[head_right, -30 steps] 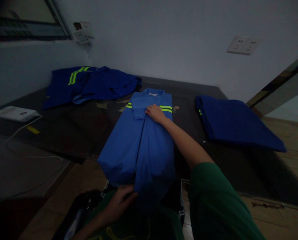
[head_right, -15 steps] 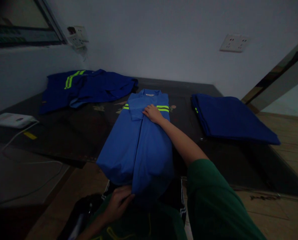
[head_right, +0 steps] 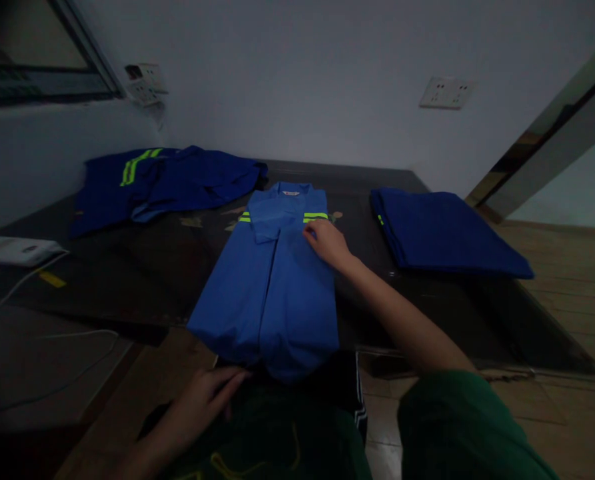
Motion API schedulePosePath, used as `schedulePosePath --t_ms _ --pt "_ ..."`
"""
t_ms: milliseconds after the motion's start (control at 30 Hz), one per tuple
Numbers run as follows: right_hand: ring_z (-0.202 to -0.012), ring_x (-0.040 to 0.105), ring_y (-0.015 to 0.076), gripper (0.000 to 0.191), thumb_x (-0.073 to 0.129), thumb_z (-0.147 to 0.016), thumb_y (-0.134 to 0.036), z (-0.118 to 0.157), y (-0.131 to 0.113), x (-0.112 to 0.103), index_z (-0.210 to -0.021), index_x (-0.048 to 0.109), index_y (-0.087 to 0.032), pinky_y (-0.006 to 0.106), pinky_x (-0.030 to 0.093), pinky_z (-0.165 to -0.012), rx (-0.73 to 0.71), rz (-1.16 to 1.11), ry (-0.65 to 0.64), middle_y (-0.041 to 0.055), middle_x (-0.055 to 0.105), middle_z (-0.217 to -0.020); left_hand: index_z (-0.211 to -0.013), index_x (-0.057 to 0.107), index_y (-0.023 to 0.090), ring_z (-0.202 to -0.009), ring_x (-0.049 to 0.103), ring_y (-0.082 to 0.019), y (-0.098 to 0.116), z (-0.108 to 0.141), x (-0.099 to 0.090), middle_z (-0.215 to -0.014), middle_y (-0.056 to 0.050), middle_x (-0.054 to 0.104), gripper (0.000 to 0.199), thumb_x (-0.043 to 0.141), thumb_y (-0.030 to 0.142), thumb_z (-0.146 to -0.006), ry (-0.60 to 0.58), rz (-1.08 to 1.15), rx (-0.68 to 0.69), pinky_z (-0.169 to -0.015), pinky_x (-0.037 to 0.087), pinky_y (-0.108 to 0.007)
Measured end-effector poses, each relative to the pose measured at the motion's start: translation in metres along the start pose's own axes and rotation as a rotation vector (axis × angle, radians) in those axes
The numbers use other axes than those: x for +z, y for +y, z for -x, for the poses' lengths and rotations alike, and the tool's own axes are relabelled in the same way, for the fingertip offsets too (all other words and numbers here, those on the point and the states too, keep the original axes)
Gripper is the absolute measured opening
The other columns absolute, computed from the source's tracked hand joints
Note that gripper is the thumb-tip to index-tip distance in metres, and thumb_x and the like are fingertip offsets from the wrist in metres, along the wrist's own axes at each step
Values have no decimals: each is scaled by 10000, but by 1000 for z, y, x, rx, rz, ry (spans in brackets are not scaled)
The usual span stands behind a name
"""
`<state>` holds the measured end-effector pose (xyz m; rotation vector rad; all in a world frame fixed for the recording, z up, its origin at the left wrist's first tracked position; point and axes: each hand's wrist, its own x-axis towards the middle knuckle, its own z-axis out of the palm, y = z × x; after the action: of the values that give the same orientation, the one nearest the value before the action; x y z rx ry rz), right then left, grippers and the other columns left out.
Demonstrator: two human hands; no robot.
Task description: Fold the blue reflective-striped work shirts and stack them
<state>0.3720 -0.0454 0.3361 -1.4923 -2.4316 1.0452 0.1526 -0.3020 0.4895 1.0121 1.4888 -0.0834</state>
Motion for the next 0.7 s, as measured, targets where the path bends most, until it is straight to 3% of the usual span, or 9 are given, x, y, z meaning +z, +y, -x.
schedulePosePath --t_ms 133,233,300,467,700 --pt "-740 599 206 258 532 -912 -346 86 -2 -34 -723 655 -222 297 350 -608 250 152 -166 66 686 -799 -834 685 189 -564 628 -143 24 -14 -19 -633 -1 676 339 428 393 -917 213 -42 74 -601 438 -225" --pt "-764 595 226 371 506 -925 -409 138 -16 -38 -615 616 -236 316 350 -615 275 198 -203 72 667 -722 -875 671 194 -588 628 -144 45 -35 -22 -684 -5 685 275 471 380 -902 305 -130 85 -585 428 -228" --pt "-779 579 241 394 516 -913 -459 159 -29 -33 -599 596 -237 332 349 -625 257 226 -182 81 658 -718 -957 666 195 -628 637 -161 58 -48 -23 -700 -12 687 254 501 380 -896 320 -252 53 -587 418 -237" --pt "-802 538 257 332 551 -889 -462 171 -55 -14 -657 575 -225 346 323 -635 308 285 -79 84 644 -790 -969 670 197 -685 655 -201 77 -69 -28 -741 -47 695 254 513 387 -907 259 -526 -45 -583 388 -253" --pt "-816 520 233 257 476 -930 -323 175 -50 -7 -708 559 -224 331 293 -659 342 213 -11 65 628 -807 -906 644 203 -686 651 -182 79 -75 -28 -759 -29 691 212 478 333 -918 241 -568 -40 -535 335 -240"
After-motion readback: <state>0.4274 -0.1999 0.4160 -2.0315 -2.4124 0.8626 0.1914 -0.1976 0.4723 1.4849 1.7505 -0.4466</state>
